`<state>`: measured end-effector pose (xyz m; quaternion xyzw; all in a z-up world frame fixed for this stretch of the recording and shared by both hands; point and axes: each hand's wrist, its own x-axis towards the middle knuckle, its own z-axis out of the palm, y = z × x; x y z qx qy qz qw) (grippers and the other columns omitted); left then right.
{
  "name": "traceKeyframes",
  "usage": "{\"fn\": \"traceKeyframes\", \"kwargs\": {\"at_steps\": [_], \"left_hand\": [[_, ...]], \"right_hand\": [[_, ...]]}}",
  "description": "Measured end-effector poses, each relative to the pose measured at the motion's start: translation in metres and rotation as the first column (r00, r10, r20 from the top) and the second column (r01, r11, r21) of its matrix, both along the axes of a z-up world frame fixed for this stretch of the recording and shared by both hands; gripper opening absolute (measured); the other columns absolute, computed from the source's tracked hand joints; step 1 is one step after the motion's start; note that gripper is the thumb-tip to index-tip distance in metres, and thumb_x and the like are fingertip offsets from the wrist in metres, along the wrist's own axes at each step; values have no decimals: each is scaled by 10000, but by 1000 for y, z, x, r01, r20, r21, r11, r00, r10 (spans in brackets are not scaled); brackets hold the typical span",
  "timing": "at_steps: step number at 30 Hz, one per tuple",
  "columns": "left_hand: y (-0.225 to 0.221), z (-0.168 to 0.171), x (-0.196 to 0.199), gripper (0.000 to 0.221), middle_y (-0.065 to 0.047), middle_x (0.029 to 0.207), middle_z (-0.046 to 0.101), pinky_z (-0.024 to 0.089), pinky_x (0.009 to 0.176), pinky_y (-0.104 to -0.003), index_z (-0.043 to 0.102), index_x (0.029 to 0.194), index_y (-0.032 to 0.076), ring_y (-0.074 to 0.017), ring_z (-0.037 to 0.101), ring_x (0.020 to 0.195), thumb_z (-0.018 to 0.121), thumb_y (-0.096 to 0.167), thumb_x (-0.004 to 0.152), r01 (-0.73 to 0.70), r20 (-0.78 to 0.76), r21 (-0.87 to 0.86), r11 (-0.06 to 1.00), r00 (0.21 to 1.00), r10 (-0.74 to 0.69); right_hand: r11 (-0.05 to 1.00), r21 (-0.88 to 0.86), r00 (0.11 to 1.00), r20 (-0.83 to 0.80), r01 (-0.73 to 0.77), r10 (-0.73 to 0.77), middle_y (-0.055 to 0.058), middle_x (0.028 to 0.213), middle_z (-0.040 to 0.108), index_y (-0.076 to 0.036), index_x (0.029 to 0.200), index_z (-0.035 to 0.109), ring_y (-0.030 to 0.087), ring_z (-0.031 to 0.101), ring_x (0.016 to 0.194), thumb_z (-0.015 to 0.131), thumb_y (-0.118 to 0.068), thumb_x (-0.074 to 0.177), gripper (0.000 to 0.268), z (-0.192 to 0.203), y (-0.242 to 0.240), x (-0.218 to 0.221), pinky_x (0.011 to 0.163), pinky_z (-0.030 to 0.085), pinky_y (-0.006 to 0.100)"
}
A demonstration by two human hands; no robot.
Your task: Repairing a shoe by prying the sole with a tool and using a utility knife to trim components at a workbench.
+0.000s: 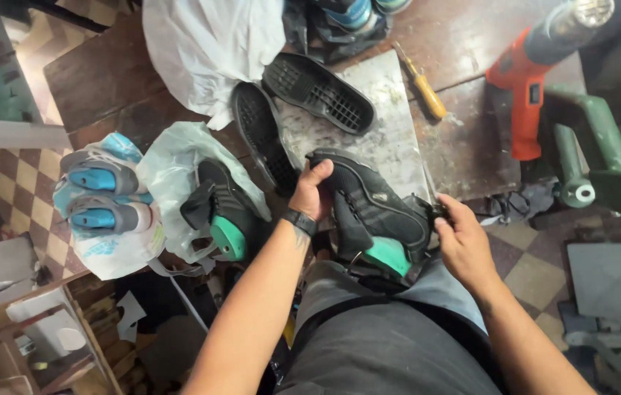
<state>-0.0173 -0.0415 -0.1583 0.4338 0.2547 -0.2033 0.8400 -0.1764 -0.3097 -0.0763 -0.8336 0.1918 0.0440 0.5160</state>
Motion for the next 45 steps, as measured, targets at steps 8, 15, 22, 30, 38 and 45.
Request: {"fn": "traceKeyframes", "kwargs": {"at_steps": [8,15,22,30,38,45], "left_hand": [[-12,80,16,1129,-224,1672,417,272,1298,-506,242,1691,195,-411,419,1535,901,453,812,442,-272,690,573,892,-360],[-27,118,7,1277,-231,1742,290,193,1294,-570,-11,1742,276,-474,318,1573,811,594,817,625,-456,700,345,763,-458],[-49,135,5,1191,-225,1783,135,148,1338,-532,57,1742,186,-399,138,1640,843,301,855,437,-314,698,567,899,-306],[-59,151,10,1165,-235,1783,102,139,1338,-524,38,1742,177,-382,98,1650,809,300,878,431,-315,709,559,902,-295],[-64,147,4,1109,-283,1773,43,74,1341,-540,-5,1734,109,-411,45,1649,743,321,943,430,-284,724,539,898,-335],[-58,101,-5,1063,-428,1625,308,257,1283,-568,5,1729,84,-526,321,1543,659,465,983,396,-219,869,298,846,-487]], "right_hand": [[968,-186,985,-75,-169,158,92,1293,635,-286,1497,611,385,701,1129,668,-202,958,548,-18,38,-12,906,604,536],[974,-146,978,-147,-171,150,106,1202,650,-277,1531,575,387,698,1114,625,-224,992,544,9,49,-15,857,609,518],[785,-511,937,-187,-350,295,-15,1050,678,-444,1579,521,263,767,835,575,-341,985,606,32,49,4,686,641,400],[794,-487,932,-215,-363,293,46,852,722,-461,1507,587,343,745,711,599,-353,963,555,54,42,22,580,623,461],[719,-542,899,-310,-435,310,12,828,730,-493,1470,610,316,742,666,561,-365,989,501,67,45,37,525,601,443],[997,67,853,-516,-49,77,177,874,763,-396,1536,583,384,754,878,572,-247,1007,550,71,77,56,734,617,541]]}}
